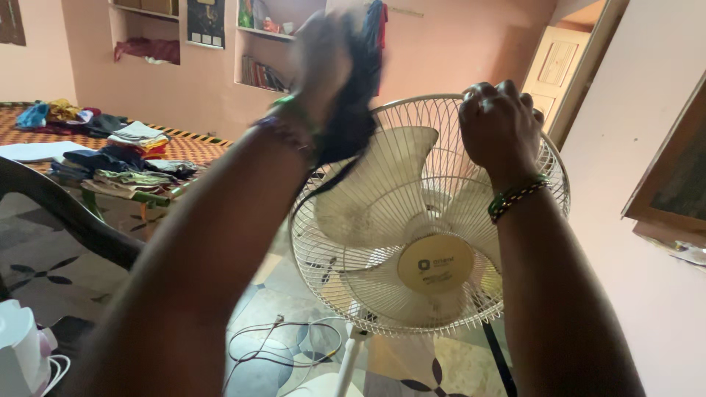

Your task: The person wipes the base and the front grill of a pedestal fan using a cloth while sitting on the floor.

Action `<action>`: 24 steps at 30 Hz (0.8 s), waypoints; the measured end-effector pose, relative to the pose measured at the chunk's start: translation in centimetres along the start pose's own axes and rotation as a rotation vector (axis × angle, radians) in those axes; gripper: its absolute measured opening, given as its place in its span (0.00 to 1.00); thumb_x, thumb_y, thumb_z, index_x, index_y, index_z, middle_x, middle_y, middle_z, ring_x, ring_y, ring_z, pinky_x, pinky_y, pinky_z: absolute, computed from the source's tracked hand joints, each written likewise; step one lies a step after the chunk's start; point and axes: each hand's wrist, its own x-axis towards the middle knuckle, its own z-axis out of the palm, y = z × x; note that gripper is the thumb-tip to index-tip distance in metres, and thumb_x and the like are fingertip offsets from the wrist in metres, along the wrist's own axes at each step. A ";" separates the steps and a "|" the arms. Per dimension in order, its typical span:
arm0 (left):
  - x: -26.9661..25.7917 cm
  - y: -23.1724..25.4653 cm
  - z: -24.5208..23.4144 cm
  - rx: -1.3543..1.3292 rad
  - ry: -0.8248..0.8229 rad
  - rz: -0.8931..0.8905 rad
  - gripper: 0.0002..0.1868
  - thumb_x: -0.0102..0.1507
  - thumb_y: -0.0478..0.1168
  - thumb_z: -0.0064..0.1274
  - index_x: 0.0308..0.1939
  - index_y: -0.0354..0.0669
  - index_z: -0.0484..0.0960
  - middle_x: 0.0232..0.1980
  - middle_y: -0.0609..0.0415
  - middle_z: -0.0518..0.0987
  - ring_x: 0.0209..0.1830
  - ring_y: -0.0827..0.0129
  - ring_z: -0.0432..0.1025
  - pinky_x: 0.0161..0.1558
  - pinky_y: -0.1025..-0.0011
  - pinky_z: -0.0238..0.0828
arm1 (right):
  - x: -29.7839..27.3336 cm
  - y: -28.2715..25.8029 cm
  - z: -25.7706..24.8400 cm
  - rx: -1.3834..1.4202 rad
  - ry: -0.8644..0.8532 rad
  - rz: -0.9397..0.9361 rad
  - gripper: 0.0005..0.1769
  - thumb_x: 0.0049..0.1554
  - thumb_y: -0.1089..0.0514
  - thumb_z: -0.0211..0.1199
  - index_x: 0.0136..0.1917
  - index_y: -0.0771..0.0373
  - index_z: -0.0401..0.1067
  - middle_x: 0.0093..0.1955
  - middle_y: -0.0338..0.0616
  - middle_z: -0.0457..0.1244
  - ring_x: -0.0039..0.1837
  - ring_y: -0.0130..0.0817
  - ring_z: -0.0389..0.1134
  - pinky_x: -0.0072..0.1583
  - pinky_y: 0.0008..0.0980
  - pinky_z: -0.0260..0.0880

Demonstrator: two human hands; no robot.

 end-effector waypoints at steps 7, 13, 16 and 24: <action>0.3 2.6 12.8 1.188 -0.505 0.649 0.30 0.63 0.57 0.58 0.62 0.45 0.75 0.55 0.47 0.81 0.51 0.58 0.77 0.47 0.60 0.75 | -0.6 0.6 0.3 -0.002 0.035 -0.014 0.23 0.66 0.44 0.44 0.60 0.52 0.77 0.64 0.52 0.62 0.65 0.56 0.61 0.66 0.60 0.57; -2.0 2.8 11.3 1.051 -0.449 0.066 0.40 0.62 0.73 0.49 0.66 0.47 0.74 0.53 0.48 0.83 0.49 0.61 0.80 0.53 0.61 0.76 | -1.0 1.4 -0.1 -0.007 0.052 -0.022 0.24 0.66 0.44 0.44 0.61 0.53 0.77 0.64 0.52 0.62 0.65 0.57 0.61 0.66 0.59 0.56; -3.1 -0.2 7.4 1.115 -0.248 0.095 0.25 0.69 0.60 0.42 0.58 0.52 0.82 0.46 0.48 0.86 0.44 0.58 0.80 0.48 0.58 0.76 | -1.1 0.9 -0.1 0.005 0.052 -0.016 0.24 0.66 0.43 0.44 0.61 0.53 0.77 0.65 0.53 0.62 0.66 0.57 0.61 0.67 0.59 0.56; -5.6 -6.1 -12.6 0.577 -0.068 -0.299 0.15 0.73 0.49 0.49 0.47 0.42 0.83 0.37 0.57 0.81 0.34 0.71 0.71 0.36 0.68 0.70 | -0.7 1.3 -1.0 0.004 0.014 0.002 0.25 0.66 0.43 0.44 0.62 0.54 0.76 0.66 0.53 0.62 0.66 0.57 0.60 0.67 0.58 0.55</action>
